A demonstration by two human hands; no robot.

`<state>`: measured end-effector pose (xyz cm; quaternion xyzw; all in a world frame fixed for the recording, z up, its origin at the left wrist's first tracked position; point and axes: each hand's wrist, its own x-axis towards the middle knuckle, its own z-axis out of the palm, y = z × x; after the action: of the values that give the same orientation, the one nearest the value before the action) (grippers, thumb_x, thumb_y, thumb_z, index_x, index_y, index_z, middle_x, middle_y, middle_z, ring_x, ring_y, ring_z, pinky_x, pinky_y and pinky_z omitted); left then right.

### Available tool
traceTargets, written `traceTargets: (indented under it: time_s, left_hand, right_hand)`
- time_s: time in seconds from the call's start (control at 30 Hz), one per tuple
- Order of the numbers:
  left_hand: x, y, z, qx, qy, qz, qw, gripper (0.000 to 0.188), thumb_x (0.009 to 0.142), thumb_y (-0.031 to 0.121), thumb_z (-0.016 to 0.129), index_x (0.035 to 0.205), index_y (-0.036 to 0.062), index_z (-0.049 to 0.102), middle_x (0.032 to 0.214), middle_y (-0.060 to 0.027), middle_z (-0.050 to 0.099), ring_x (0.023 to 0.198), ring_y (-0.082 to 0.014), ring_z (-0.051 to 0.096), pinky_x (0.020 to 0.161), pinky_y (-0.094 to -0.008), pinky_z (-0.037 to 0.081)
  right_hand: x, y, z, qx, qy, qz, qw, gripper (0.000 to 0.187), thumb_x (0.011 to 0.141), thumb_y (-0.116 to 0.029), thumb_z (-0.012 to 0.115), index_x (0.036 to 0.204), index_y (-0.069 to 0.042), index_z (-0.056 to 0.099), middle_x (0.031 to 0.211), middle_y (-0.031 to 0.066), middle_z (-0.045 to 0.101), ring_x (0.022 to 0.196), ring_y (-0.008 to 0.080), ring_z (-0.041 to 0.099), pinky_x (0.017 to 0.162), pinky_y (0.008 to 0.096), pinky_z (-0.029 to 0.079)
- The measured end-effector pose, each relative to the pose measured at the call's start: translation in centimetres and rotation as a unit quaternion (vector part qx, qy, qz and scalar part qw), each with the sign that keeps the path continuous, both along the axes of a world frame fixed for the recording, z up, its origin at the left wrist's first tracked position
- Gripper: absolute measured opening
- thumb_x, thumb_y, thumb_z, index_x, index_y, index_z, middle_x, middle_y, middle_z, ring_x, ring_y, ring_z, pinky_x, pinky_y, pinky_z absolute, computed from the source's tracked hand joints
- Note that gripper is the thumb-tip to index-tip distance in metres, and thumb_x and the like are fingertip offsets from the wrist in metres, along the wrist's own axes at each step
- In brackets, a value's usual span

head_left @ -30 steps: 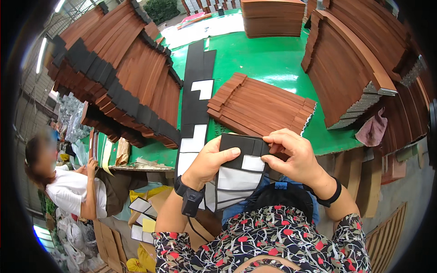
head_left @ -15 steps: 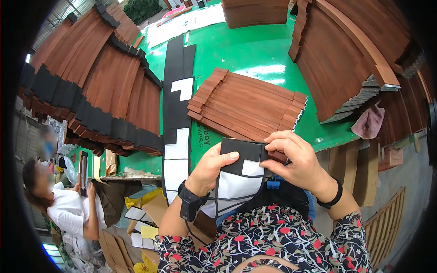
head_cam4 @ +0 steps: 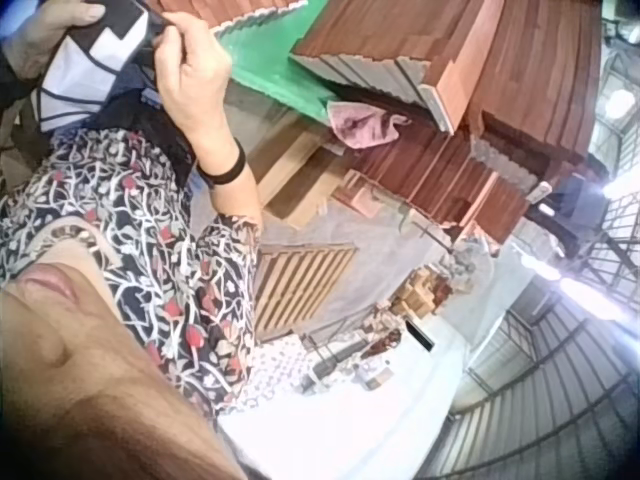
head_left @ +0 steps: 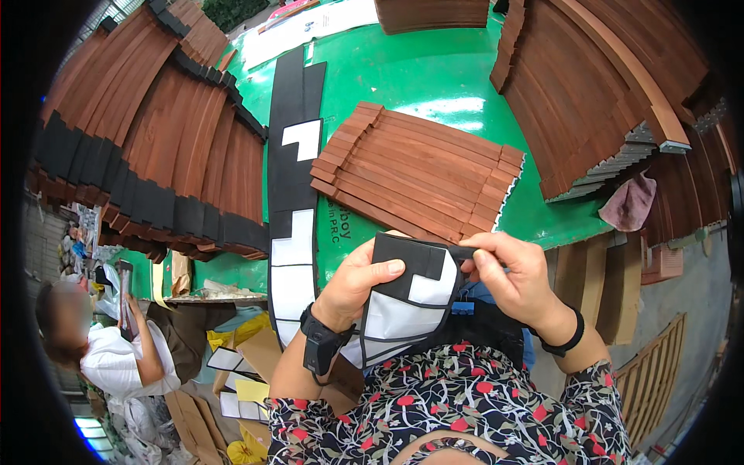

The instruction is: Assembling wooden slats with black plastic clips on a workbench.

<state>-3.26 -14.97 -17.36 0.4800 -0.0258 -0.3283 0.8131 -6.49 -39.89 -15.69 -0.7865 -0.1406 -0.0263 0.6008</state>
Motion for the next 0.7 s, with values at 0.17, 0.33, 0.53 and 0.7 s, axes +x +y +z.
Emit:
traceTargets:
  time_s: [0.17,0.33,0.53,0.7]
  left_hand:
    - [-0.3,0.5,-0.4,0.01,0.006,0.007,1.0,0.036,0.091,0.016,0.069,0.121,0.0008,0.058,0.111,-0.0052,0.066,0.1,-0.013,0.062,0.092,-0.0283,0.048]
    - [-0.9,1.2,-1.2,0.065,-0.074,-0.072,0.993,0.034,0.091,0.009,0.068,0.122,0.0002,0.059,0.116,-0.0067,0.066,0.106,-0.0133,0.06,0.095,-0.0306,0.047]
    - [-1.6,-1.4,-0.2,0.251,-0.469,-0.088,0.842,0.021,0.084,0.0,0.066,0.104,0.0015,0.062,0.133,-0.0198,0.06,0.114,-0.0296,0.064,0.097,-0.0412,0.049]
    - [-1.9,-2.5,-0.8,0.327,-0.564,-0.072,0.755,0.024,0.075,-0.003,0.066,0.097,0.0019,0.063,0.148,-0.022,0.047,0.104,-0.0353,0.068,0.085,-0.0401,0.055]
  right_hand:
    - [-0.1,-1.5,-0.8,0.222,0.108,-0.003,0.969,0.019,0.099,0.001,0.056,0.116,0.004,0.063,0.106,0.01,0.069,0.091,0.0156,0.071,0.083,0.0285,0.058]
    - [-0.1,-3.2,-1.5,0.237,0.071,-0.036,0.968,0.021,0.092,0.007,0.062,0.113,0.003,0.063,0.108,0.0092,0.068,0.097,0.018,0.069,0.087,0.0315,0.057]
    - [-1.6,-3.1,-0.8,-0.075,-0.061,-0.084,0.992,0.031,0.082,0.007,0.07,0.112,-0.001,0.069,0.104,0.0115,0.071,0.096,0.0224,0.07,0.083,0.0336,0.056]
    - [-2.3,-2.0,-1.4,-0.136,-0.143,-0.097,0.975,0.032,0.079,0.007,0.073,0.109,-0.002,0.07,0.107,0.0138,0.07,0.097,0.0283,0.069,0.084,0.0354,0.056]
